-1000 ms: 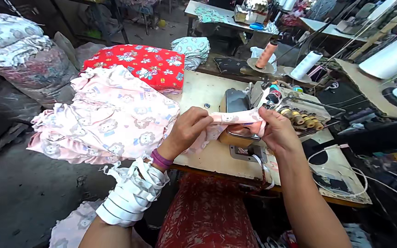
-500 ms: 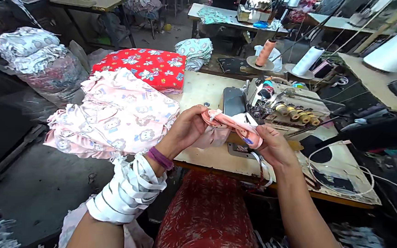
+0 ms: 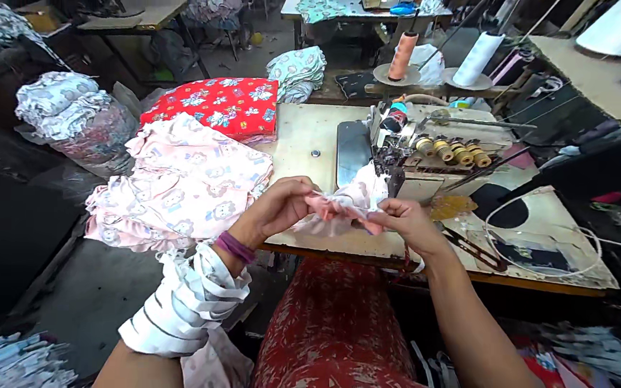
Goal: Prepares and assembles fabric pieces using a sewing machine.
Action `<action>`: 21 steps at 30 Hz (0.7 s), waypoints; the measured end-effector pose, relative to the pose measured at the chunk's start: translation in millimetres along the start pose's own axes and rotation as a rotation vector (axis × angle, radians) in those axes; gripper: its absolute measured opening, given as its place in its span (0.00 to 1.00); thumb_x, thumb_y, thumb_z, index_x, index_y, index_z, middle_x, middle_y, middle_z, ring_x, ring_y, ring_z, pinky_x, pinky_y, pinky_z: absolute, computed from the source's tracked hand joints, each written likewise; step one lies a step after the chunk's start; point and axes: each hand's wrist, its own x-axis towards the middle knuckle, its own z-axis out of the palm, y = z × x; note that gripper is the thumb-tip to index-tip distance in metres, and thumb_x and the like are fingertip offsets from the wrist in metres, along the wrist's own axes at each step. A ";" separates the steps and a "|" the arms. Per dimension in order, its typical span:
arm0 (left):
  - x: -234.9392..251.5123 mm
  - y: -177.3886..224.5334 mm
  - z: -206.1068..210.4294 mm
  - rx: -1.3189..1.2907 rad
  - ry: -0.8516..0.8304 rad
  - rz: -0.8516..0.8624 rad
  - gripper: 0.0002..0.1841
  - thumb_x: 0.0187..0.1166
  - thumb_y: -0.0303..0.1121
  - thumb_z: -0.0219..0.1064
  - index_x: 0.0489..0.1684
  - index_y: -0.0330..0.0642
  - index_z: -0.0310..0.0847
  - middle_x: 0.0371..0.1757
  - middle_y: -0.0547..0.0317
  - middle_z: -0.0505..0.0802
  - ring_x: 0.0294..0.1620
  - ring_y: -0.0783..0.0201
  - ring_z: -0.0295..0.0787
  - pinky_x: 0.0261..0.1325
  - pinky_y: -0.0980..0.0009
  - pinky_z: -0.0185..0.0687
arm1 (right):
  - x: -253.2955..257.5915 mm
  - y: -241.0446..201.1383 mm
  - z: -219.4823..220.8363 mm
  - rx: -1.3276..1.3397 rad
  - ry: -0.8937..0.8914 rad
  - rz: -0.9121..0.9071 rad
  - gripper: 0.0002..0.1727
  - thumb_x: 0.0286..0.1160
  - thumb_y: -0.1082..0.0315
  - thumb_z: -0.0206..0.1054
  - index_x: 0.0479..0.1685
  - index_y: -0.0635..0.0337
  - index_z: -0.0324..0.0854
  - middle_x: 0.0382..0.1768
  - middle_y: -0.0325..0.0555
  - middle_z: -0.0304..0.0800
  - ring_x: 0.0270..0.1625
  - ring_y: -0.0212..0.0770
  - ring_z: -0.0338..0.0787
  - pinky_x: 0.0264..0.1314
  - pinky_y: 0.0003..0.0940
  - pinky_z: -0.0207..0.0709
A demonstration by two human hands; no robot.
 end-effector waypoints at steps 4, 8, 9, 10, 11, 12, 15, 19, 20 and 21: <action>-9.2 19.2 -6.2 0.440 -0.107 -0.154 0.08 0.73 0.28 0.66 0.26 0.51 0.87 0.25 0.75 0.91 0.28 0.82 0.86 0.37 0.83 0.81 | -7.5 8.3 -5.0 0.053 0.042 -0.020 0.05 0.70 0.72 0.72 0.30 0.51 0.86 0.23 0.23 0.90 0.28 0.19 0.87 0.38 0.18 0.83; -21.2 28.6 5.8 0.858 -0.287 -0.242 0.05 0.76 0.31 0.72 0.33 0.42 0.92 0.26 0.75 0.93 0.27 0.85 0.86 0.34 0.85 0.82 | -13.1 9.0 -6.9 0.020 0.054 -0.001 0.08 0.77 0.71 0.65 0.31 0.53 0.87 0.25 0.25 0.91 0.30 0.21 0.89 0.42 0.21 0.85; -28.0 27.8 16.6 0.857 -0.425 -0.195 0.07 0.77 0.33 0.70 0.34 0.41 0.93 0.28 0.74 0.92 0.26 0.85 0.83 0.31 0.86 0.80 | -11.5 6.1 -4.4 0.004 0.072 0.009 0.10 0.82 0.71 0.60 0.35 0.56 0.87 0.28 0.28 0.92 0.33 0.22 0.90 0.46 0.23 0.86; -33.9 27.2 32.4 0.833 -0.594 -0.152 0.09 0.78 0.35 0.69 0.35 0.40 0.92 0.28 0.71 0.91 0.24 0.85 0.81 0.28 0.86 0.76 | -8.9 0.7 -0.7 0.017 0.105 0.009 0.14 0.86 0.70 0.56 0.39 0.61 0.87 0.31 0.32 0.94 0.36 0.26 0.92 0.49 0.28 0.87; -38.2 25.2 50.4 0.790 -0.754 -0.132 0.10 0.80 0.34 0.68 0.36 0.36 0.92 0.27 0.67 0.91 0.23 0.83 0.79 0.26 0.85 0.75 | -7.7 -7.7 4.8 0.054 0.152 0.008 0.16 0.90 0.67 0.52 0.43 0.62 0.87 0.33 0.35 0.95 0.38 0.29 0.94 0.51 0.30 0.88; -40.8 21.3 66.0 0.756 -0.863 -0.125 0.10 0.81 0.31 0.67 0.38 0.32 0.91 0.25 0.62 0.90 0.21 0.81 0.79 0.24 0.84 0.74 | -10.6 -17.7 11.7 0.084 0.188 -0.013 0.18 0.93 0.64 0.50 0.46 0.60 0.86 0.36 0.35 0.96 0.40 0.30 0.94 0.52 0.31 0.88; -42.6 12.4 76.2 0.866 -0.721 -0.075 0.12 0.87 0.27 0.59 0.40 0.29 0.88 0.25 0.59 0.89 0.21 0.80 0.81 0.26 0.83 0.78 | -44.4 -46.7 38.0 -0.025 0.096 -0.141 0.14 0.87 0.62 0.57 0.50 0.59 0.87 0.40 0.32 0.95 0.44 0.26 0.92 0.53 0.27 0.87; -44.3 7.7 62.3 0.938 -0.388 -0.046 0.10 0.89 0.29 0.58 0.44 0.34 0.85 0.28 0.64 0.90 0.24 0.79 0.86 0.30 0.83 0.85 | -102.4 -38.4 66.1 -0.211 -0.024 -0.172 0.14 0.68 0.63 0.77 0.46 0.64 0.90 0.39 0.31 0.95 0.45 0.17 0.90 0.52 0.16 0.85; -45.2 6.1 61.4 0.942 -0.362 -0.064 0.08 0.87 0.30 0.61 0.43 0.36 0.86 0.28 0.65 0.90 0.24 0.80 0.86 0.29 0.83 0.84 | -109.7 -30.7 66.3 -0.234 -0.003 -0.176 0.11 0.71 0.65 0.75 0.44 0.64 0.90 0.39 0.32 0.94 0.45 0.16 0.90 0.52 0.14 0.84; -45.7 4.3 60.9 0.944 -0.356 -0.100 0.06 0.83 0.31 0.67 0.42 0.37 0.87 0.28 0.67 0.91 0.25 0.81 0.86 0.30 0.84 0.83 | -114.6 -25.2 63.7 -0.235 0.016 -0.167 0.08 0.72 0.68 0.72 0.42 0.64 0.90 0.39 0.32 0.94 0.44 0.16 0.89 0.51 0.13 0.83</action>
